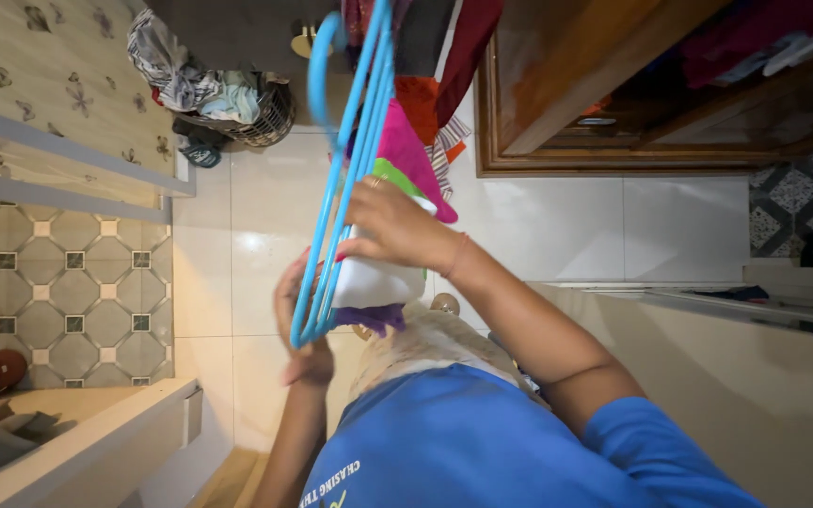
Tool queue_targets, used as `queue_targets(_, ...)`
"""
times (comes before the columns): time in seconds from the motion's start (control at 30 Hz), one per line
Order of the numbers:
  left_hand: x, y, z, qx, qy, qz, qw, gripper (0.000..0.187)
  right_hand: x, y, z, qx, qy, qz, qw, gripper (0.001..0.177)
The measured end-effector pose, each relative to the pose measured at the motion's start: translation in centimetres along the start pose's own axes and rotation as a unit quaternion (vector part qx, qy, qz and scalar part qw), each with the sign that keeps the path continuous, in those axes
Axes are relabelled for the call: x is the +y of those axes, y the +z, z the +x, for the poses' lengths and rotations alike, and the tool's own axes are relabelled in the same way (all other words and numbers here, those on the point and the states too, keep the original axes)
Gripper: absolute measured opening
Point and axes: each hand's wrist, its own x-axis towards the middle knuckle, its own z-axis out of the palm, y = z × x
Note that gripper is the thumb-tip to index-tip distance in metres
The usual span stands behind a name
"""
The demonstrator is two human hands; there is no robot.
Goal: The recorder is organizing various small items of clothing and placing them on a multi-tiered blue plastic hanger in a bathroom or laundry area.
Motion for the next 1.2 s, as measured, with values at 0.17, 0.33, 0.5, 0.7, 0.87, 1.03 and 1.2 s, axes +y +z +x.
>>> queue_targets(0.17, 1.6, -5.9, 1.7, -0.002, -0.217, -0.193, 0.957, 0.138, -1.3, 5.9, 1.5, -0.041, -0.019, 0.016, 0.999, 0.037)
queue_targets(0.33, 1.0, -7.8, 2.6, -0.158, -0.256, 0.100, 0.948, 0.086, -0.2, 12.1, 1.1, -0.057, 0.002, 0.008, 0.998, 0.021)
queue_targets(0.5, -0.7, -8.1, 2.5, -0.133, -0.274, 0.171, 0.937, 0.051, 0.4, 14.1, 1.6, -0.065, 0.020, 0.013, 0.998, 0.020)
queue_targets(0.7, -1.5, -7.9, 6.5, -0.073, -0.325, -0.020, 0.943, 0.078, 1.6, 11.9, 1.7, -0.010, 0.047, 0.106, 0.993, 0.038)
queue_targets(0.87, -1.5, -5.3, 8.2, 0.021, -0.385, -0.094, 0.918, 0.081, 5.9, 10.5, -2.5, 0.003, 0.136, 0.165, 0.977, 0.047)
queue_targets(1.03, -4.0, -2.1, 8.6, 0.114, -0.370, -0.130, 0.913, 0.092, 18.7, 15.6, -10.3, -0.072, 0.293, 0.189, 0.934, 0.042)
queue_targets(1.2, -7.6, -2.5, 6.3, 0.196, -0.324, -0.162, 0.911, 0.093, 31.1, 22.1, -18.9, -0.129, 0.397, 0.176, 0.891, 0.037)
